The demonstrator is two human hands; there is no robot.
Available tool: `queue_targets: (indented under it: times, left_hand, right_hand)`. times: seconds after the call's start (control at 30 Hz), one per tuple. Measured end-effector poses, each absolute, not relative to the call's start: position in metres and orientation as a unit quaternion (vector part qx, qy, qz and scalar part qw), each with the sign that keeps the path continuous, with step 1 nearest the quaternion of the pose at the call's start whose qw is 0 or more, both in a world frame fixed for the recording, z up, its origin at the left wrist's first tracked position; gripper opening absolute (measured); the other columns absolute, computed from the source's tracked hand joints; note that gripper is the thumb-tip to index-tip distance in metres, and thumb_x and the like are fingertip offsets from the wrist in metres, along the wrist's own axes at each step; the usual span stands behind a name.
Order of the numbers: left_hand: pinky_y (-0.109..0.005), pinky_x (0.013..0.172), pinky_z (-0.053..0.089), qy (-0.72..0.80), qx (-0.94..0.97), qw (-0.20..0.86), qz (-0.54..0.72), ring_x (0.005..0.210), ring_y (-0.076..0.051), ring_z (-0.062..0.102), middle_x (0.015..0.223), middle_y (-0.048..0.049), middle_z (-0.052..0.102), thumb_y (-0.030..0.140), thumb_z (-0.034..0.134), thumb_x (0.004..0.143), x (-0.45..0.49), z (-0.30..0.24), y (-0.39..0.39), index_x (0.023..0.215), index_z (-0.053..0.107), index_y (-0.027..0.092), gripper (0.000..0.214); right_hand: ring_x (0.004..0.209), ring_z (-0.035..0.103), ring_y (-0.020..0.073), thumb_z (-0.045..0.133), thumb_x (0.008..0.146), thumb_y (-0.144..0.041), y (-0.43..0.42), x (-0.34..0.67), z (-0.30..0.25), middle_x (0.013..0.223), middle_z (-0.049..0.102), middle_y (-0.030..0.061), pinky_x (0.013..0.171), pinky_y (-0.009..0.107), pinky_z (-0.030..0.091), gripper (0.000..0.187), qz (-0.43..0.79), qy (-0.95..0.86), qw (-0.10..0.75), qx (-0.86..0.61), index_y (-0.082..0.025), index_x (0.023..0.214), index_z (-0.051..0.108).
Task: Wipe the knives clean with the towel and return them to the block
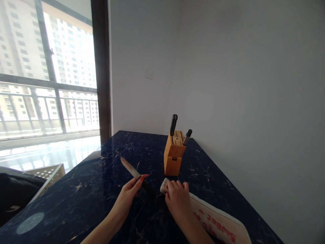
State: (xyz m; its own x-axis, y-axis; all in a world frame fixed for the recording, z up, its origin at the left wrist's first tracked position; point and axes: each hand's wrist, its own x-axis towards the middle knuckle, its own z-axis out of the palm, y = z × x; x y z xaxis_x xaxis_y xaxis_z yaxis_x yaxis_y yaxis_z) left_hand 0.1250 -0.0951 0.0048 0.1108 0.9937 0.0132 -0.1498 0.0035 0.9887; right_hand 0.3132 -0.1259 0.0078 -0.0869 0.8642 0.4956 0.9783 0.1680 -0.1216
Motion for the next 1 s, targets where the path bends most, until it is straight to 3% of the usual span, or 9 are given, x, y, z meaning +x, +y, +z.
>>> queue_targets:
  times: [0.1,0.27,0.43,0.67,0.83,1.0]
  left_hand:
    - [-0.018,0.056,0.043,0.416,0.455,0.594,0.517,0.069,-0.012,0.059,0.086,-0.0017,0.067,0.043,0.066,0.067,0.127,0.001,-0.095,0.103,0.064,0.018,0.044]
    - [-0.023,0.074,0.048,0.399,0.364,0.687,0.486,0.079,-0.017,0.063,0.086,-0.0075,0.069,0.033,0.073,0.063,0.137,-0.003,-0.100,0.098,0.065,0.012,0.041]
    - [-0.034,0.085,0.046,0.344,0.341,0.746,0.458,0.085,-0.023,0.064,0.089,-0.0126,0.069,0.039,0.064,0.072,0.145,-0.011,-0.103,0.089,0.064,0.010,0.034]
    - [-0.038,0.095,0.038,0.330,0.376,0.746,0.439,0.104,-0.026,0.056,0.104,-0.0150,0.065,0.050,0.063,0.070,0.142,-0.015,-0.104,0.106,0.060,0.011,0.054]
    - [-0.041,0.097,0.036,0.336,0.411,0.727,0.436,0.101,-0.029,0.057,0.097,-0.0144,0.068,0.053,0.067,0.063,0.149,-0.016,-0.103,0.095,0.065,0.010,0.054]
    - [-0.040,0.097,0.037,0.317,0.412,0.738,0.431,0.103,-0.028,0.056,0.097,-0.0166,0.067,0.051,0.062,0.070,0.148,-0.015,-0.103,0.093,0.065,0.006,0.050]
  right_hand:
    - [0.077,0.048,0.0181,0.051,0.071,-0.008,-0.125,0.317,0.014,0.077,0.057,0.0001,0.072,0.035,0.025,0.015,-0.130,-0.709,0.281,-0.633,-0.021,0.078,0.053]
    - [0.079,0.047,0.0170,0.051,0.075,-0.010,-0.135,0.304,0.020,0.079,0.057,-0.0010,0.075,0.034,0.025,0.013,-0.110,-0.747,0.339,-0.562,-0.022,0.081,0.052]
    - [0.084,0.047,0.0170,0.049,0.079,-0.011,-0.139,0.292,0.017,0.085,0.059,-0.0007,0.076,0.033,0.024,0.015,-0.086,-0.793,0.299,-0.524,-0.024,0.085,0.053]
    - [0.080,0.048,0.0178,0.048,0.076,-0.010,-0.129,0.304,0.018,0.080,0.058,0.0000,0.072,0.033,0.025,0.017,-0.118,-0.755,0.225,-0.605,-0.024,0.083,0.054]
    - [0.085,0.047,0.0171,0.045,0.078,-0.009,-0.134,0.297,0.018,0.086,0.059,-0.0005,0.076,0.032,0.025,0.017,-0.092,-0.779,0.263,-0.562,-0.024,0.083,0.053]
    - [0.082,0.047,0.0163,0.046,0.077,-0.011,-0.134,0.290,0.020,0.083,0.058,-0.0021,0.076,0.032,0.025,0.014,-0.085,-0.791,0.264,-0.545,-0.024,0.081,0.051]
